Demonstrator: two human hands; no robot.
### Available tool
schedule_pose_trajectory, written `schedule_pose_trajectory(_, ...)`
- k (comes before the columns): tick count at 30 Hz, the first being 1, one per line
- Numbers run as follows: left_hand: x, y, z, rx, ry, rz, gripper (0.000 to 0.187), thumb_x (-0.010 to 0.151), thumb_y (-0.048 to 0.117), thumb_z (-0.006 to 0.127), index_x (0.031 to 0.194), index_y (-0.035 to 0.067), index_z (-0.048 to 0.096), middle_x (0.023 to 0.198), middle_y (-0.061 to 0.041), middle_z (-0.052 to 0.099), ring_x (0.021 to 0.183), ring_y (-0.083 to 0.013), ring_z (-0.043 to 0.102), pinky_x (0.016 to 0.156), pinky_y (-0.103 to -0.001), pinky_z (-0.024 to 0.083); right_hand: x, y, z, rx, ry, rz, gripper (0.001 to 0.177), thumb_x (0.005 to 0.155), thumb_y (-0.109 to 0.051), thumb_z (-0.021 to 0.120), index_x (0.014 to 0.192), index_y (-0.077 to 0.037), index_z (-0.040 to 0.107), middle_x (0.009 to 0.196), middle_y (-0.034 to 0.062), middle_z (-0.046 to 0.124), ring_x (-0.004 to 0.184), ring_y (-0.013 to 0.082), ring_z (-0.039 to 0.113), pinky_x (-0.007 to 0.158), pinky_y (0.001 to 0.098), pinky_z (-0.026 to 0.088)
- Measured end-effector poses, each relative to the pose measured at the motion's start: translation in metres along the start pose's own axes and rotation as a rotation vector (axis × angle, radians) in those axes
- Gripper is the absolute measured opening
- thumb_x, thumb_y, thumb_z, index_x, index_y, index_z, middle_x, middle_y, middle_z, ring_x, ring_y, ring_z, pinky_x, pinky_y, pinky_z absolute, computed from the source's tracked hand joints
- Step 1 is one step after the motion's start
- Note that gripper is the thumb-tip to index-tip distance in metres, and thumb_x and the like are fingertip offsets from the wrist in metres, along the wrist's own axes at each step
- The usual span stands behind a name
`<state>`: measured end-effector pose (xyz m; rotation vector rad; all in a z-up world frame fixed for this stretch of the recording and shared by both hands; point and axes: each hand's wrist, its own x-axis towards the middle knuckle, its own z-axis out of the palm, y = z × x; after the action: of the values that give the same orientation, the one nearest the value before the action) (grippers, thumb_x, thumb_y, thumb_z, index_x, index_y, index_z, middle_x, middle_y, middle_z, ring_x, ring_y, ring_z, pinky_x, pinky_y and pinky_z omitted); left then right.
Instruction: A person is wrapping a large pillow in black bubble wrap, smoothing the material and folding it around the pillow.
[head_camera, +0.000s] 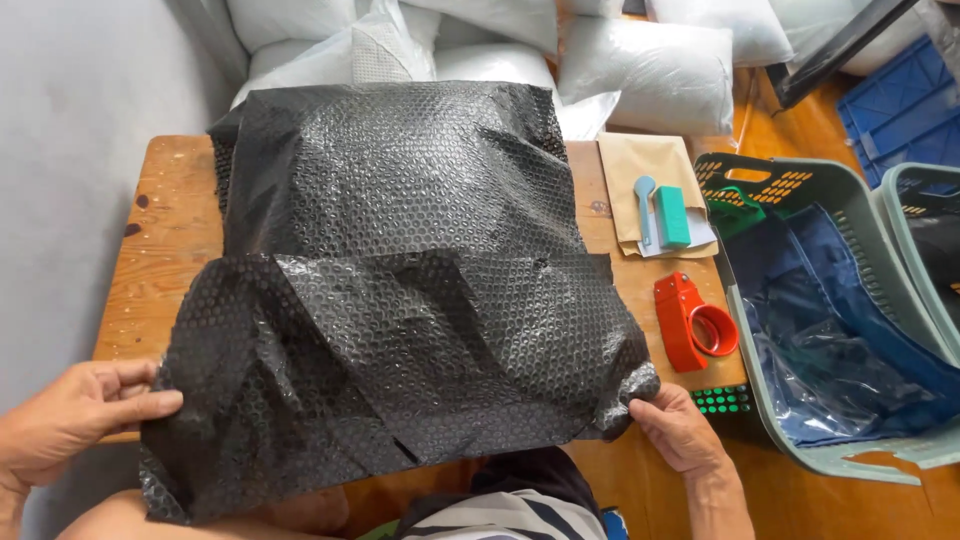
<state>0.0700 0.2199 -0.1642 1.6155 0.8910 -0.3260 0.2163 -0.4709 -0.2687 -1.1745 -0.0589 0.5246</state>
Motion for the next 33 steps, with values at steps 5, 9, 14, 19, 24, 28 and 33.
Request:
schedule_pose_trajectory(5, -0.009, -0.012, -0.003, -0.213, 0.101, 0.249, 0.027, 0.098, -0.008, 0.06, 0.123, -0.013, 0.068, 0.117, -0.023, 0.071, 0.103, -0.0325, 0.063, 0.089, -0.046, 0.051, 0.002, -0.006, -0.027, -0.039, 0.125, -0.063, 0.032, 0.095, -0.014, 0.067, 0.116, 0.01, 0.071, 0.117, 0.0227, 0.076, 0.104, 0.0301, 0.072, 0.091, 0.0399, 0.055)
schedule_pose_trajectory(9, 0.007, -0.023, -0.001, -0.235, 0.028, 0.298, 0.01, 0.102, 0.005, 0.064, 0.103, -0.005, 0.066, 0.101, -0.016, 0.069, 0.088, -0.0246, 0.061, 0.074, -0.039, 0.048, 0.011, 0.003, -0.045, -0.015, 0.037, -0.056, 0.034, 0.096, -0.026, 0.071, 0.106, 0.007, 0.074, 0.112, 0.0224, 0.078, 0.102, 0.0313, 0.074, 0.086, 0.0425, 0.058)
schedule_pose_trajectory(14, 0.015, -0.023, 0.009, -0.344, -0.021, 0.206, 0.018, 0.105, 0.015, 0.062, 0.109, -0.002, 0.066, 0.101, -0.011, 0.065, 0.089, -0.0199, 0.057, 0.075, -0.036, 0.044, 0.035, -0.013, -0.008, 0.078, 0.006, -0.057, 0.08, 0.092, -0.06, 0.065, 0.129, 0.01, 0.063, 0.121, 0.0286, 0.071, 0.113, 0.0419, 0.068, 0.095, 0.0542, 0.056)
schedule_pose_trajectory(19, 0.026, -0.026, 0.015, -0.421, -0.192, 0.087, 0.028, 0.092, 0.011, 0.068, 0.119, 0.007, 0.06, 0.107, -0.015, 0.07, 0.092, -0.0254, 0.064, 0.077, -0.039, 0.049, 0.074, -0.012, -0.028, -0.012, 0.341, 0.121, 0.027, 0.1, -0.024, 0.06, 0.116, -0.004, 0.069, 0.112, 0.017, 0.072, 0.104, 0.0307, 0.068, 0.096, 0.0418, 0.052)
schedule_pose_trajectory(24, 0.032, -0.016, 0.028, -0.456, -0.257, 0.11, 0.028, 0.09, 0.013, 0.071, 0.116, 0.007, 0.065, 0.108, -0.014, 0.073, 0.095, -0.0247, 0.068, 0.077, -0.038, 0.053, 0.089, -0.042, 0.033, -0.045, 0.242, 0.24, 0.038, 0.091, -0.02, 0.065, 0.121, 0.003, 0.064, 0.107, 0.0255, 0.07, 0.091, 0.0391, 0.067, 0.084, 0.0479, 0.053)
schedule_pose_trajectory(28, 0.017, 0.004, 0.053, -0.637, -0.326, 0.12, 0.026, 0.088, 0.002, 0.069, 0.113, -0.003, 0.068, 0.103, -0.027, 0.075, 0.086, -0.0382, 0.072, 0.076, -0.054, 0.061, 0.094, -0.055, 0.05, -0.116, 0.188, 0.191, 0.037, 0.086, -0.011, 0.07, 0.118, 0.007, 0.067, 0.106, 0.0266, 0.074, 0.086, 0.0395, 0.069, 0.078, 0.0485, 0.056)
schedule_pose_trajectory(33, -0.007, 0.029, 0.085, -0.67, -0.422, 0.085, 0.034, 0.084, 0.003, 0.072, 0.117, -0.001, 0.067, 0.102, -0.026, 0.076, 0.084, -0.0352, 0.073, 0.076, -0.049, 0.062, 0.115, -0.062, -0.007, -0.094, 0.291, 0.139, 0.033, 0.089, -0.009, 0.069, 0.119, 0.005, 0.066, 0.105, 0.0249, 0.072, 0.087, 0.0366, 0.069, 0.081, 0.0451, 0.056)
